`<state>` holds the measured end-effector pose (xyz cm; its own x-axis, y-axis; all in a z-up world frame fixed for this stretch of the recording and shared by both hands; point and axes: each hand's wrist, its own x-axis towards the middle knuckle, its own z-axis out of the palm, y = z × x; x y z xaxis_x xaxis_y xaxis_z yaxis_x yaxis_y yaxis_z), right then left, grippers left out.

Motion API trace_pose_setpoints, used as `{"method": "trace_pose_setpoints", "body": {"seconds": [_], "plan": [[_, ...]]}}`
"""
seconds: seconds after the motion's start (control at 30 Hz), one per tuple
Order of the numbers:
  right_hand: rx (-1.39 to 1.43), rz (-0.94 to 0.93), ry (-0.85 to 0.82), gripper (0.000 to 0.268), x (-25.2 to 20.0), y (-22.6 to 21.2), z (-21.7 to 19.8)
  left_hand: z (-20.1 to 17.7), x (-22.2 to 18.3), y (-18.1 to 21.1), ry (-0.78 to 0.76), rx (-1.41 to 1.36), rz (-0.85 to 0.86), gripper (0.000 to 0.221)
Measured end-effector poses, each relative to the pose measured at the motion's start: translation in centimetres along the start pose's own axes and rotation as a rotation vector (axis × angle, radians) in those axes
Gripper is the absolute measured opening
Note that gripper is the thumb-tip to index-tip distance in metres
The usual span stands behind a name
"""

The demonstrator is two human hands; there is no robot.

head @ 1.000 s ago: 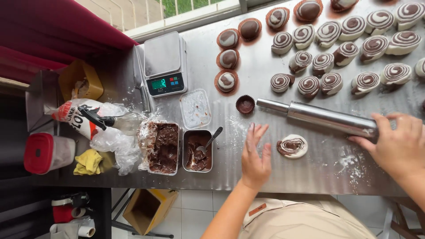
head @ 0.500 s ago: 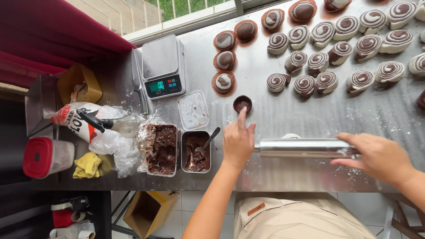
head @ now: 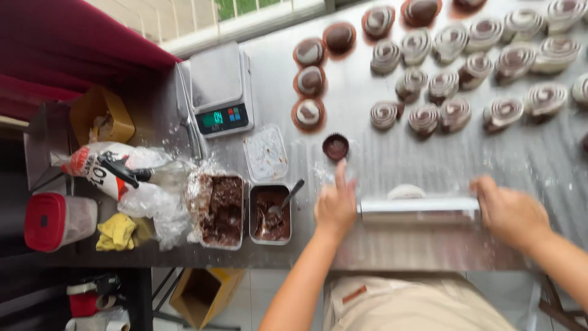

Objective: The person prepares pastries by flattening a sheet of dough with a rolling pin, then scooping chocolate onto the dough with a spoon, folding the dough by hand, and placing the filled dough into a cupcake liner. The person repeats the process with additional dough pieces.

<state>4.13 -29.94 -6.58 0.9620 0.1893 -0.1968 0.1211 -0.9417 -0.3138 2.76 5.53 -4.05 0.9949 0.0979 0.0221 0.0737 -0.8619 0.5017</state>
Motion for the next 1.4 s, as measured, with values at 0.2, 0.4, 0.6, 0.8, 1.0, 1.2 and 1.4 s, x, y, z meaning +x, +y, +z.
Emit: {"method": "trace_pose_setpoints", "body": {"seconds": [0.2,0.4,0.6,0.8,1.0,1.2,1.4], "plan": [[-0.044,-0.075,0.033,0.022,1.1,0.1,-0.8,1.0,0.3,-0.5,0.014,0.040,0.066,0.057],[-0.042,-0.137,0.252,0.015,-1.3,0.3,0.8,0.6,3.5,0.8,-0.099,-0.413,0.312,0.089],[0.008,-0.250,0.497,0.010,-2.9,0.2,0.5,3.5,8.0,8.5,-0.841,-0.117,0.454,0.091],[0.098,-0.280,0.609,0.014,-6.8,3.7,0.3,5.0,7.3,8.8,-0.715,-0.368,0.348,0.079],[0.182,-0.272,0.605,0.016,-10.9,10.0,0.8,9.0,4.5,8.4,-0.595,-0.994,-0.335,0.070],[0.136,-0.203,0.519,0.021,-9.7,8.5,-1.5,3.0,1.1,7.0,-0.439,-0.311,-0.024,0.076],[0.076,-0.024,0.369,0.015,-5.9,3.7,-1.1,-4.2,1.0,5.9,-0.211,0.012,0.166,0.045]]}}
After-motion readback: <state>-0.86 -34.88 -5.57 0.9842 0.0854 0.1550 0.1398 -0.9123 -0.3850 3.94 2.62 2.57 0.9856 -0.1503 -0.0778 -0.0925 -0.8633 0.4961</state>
